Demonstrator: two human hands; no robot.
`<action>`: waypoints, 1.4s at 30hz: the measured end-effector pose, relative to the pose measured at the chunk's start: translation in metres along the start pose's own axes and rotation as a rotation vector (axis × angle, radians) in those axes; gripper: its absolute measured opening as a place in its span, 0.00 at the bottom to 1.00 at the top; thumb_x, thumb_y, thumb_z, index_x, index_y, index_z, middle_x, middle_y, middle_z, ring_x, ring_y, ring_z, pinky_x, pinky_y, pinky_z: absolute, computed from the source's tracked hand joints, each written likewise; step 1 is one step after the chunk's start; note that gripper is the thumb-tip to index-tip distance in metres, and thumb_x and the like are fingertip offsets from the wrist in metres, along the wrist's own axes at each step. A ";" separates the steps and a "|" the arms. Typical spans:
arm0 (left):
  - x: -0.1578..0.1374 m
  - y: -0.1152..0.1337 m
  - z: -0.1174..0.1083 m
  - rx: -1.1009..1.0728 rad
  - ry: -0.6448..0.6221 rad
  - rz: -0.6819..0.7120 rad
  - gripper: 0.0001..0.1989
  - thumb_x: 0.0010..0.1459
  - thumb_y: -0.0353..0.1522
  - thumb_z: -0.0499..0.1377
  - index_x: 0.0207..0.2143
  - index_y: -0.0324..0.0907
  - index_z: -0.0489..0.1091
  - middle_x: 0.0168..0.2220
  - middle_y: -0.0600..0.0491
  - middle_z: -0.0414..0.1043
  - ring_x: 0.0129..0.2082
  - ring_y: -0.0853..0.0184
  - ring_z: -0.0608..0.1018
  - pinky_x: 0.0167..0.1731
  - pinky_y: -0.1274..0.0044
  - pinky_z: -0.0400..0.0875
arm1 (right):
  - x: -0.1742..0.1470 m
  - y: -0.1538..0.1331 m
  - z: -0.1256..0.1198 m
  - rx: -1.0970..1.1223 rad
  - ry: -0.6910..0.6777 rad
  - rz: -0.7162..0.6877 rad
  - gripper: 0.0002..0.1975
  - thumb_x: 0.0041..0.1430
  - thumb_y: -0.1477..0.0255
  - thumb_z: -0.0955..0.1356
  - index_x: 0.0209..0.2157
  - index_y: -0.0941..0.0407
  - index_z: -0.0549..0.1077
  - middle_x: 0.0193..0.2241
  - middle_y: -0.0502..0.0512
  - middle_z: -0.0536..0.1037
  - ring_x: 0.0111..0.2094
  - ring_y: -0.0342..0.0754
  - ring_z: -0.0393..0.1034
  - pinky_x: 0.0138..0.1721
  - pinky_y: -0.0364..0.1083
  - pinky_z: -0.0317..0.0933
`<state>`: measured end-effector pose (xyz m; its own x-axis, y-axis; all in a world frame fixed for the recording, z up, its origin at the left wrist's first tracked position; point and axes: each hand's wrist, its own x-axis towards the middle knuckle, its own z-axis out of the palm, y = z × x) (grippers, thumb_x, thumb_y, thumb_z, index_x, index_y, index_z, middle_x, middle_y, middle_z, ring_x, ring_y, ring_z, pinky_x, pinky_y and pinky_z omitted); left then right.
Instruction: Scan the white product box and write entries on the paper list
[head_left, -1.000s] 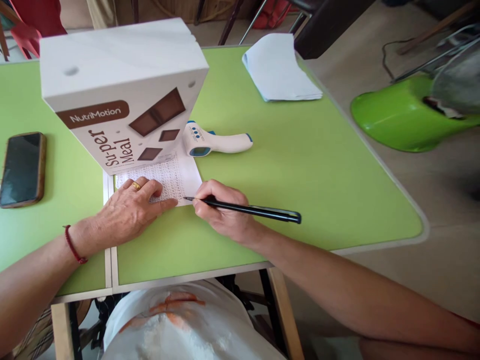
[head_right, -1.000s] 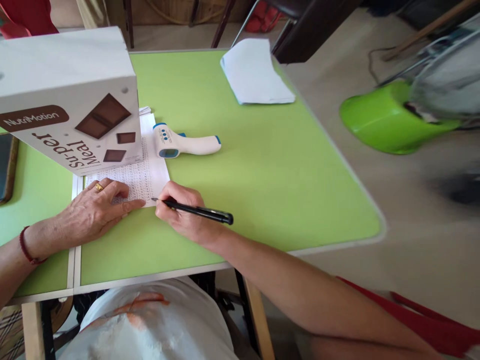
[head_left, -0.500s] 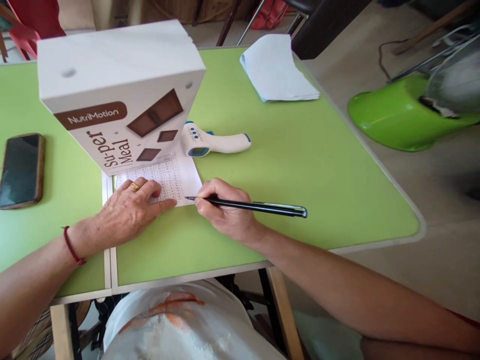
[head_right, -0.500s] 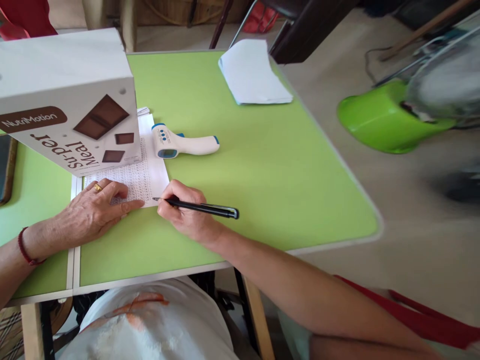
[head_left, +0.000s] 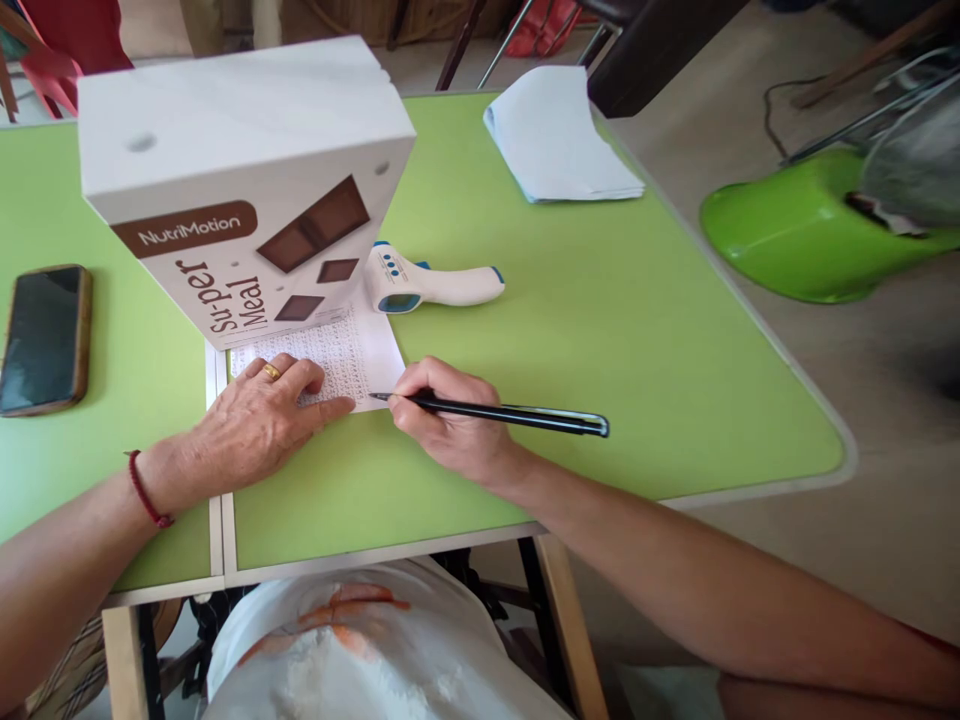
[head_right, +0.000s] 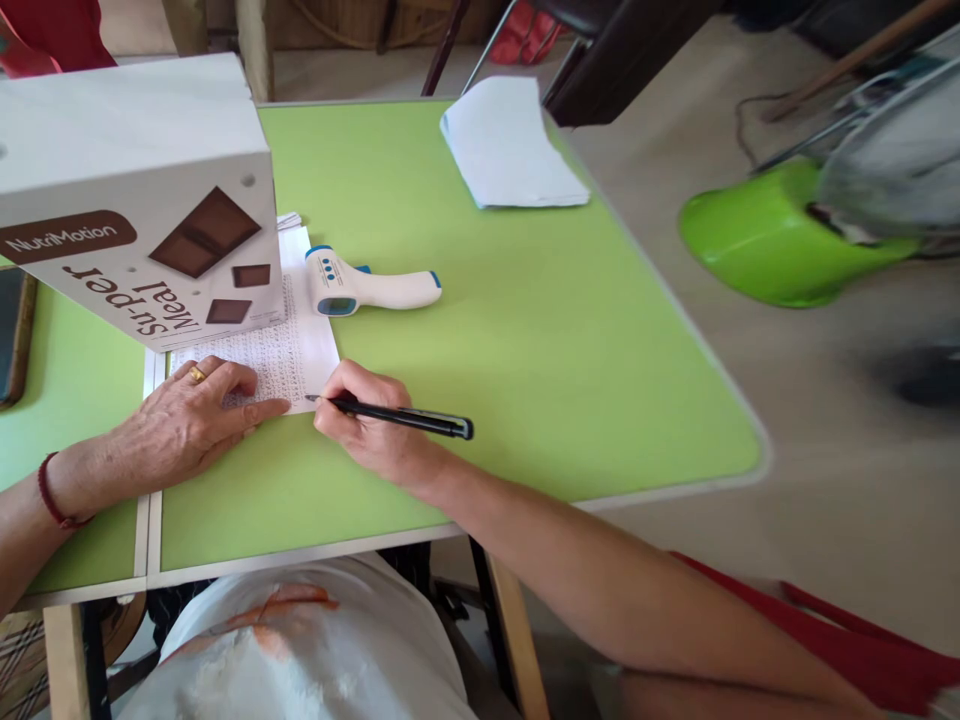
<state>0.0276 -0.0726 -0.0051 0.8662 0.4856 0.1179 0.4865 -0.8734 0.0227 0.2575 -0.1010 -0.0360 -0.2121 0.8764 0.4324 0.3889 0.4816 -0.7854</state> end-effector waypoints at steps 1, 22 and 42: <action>0.000 0.000 0.000 -0.001 0.000 0.000 0.18 0.67 0.28 0.47 0.55 0.47 0.67 0.41 0.44 0.65 0.36 0.61 0.67 0.36 0.69 0.68 | 0.000 0.000 0.000 -0.002 0.000 0.002 0.08 0.55 0.77 0.65 0.24 0.54 0.62 0.17 0.44 0.66 0.18 0.39 0.58 0.20 0.39 0.55; 0.001 0.000 0.001 -0.008 0.001 -0.001 0.18 0.67 0.28 0.46 0.54 0.47 0.68 0.41 0.44 0.65 0.36 0.60 0.67 0.35 0.68 0.68 | 0.000 0.000 -0.001 0.034 -0.013 0.014 0.09 0.54 0.77 0.65 0.23 0.54 0.62 0.18 0.44 0.66 0.18 0.39 0.58 0.20 0.40 0.54; -0.006 -0.009 0.000 -0.093 0.081 0.051 0.13 0.68 0.33 0.49 0.47 0.43 0.72 0.42 0.45 0.68 0.37 0.61 0.69 0.37 0.70 0.70 | 0.011 0.029 -0.028 -0.607 0.257 -0.152 0.09 0.52 0.81 0.67 0.31 0.53 0.76 0.28 0.53 0.75 0.27 0.48 0.68 0.29 0.49 0.62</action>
<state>0.0180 -0.0675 -0.0064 0.8755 0.4392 0.2013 0.4262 -0.8983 0.1066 0.2917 -0.0777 -0.0411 -0.1138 0.7344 0.6691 0.8224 0.4475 -0.3513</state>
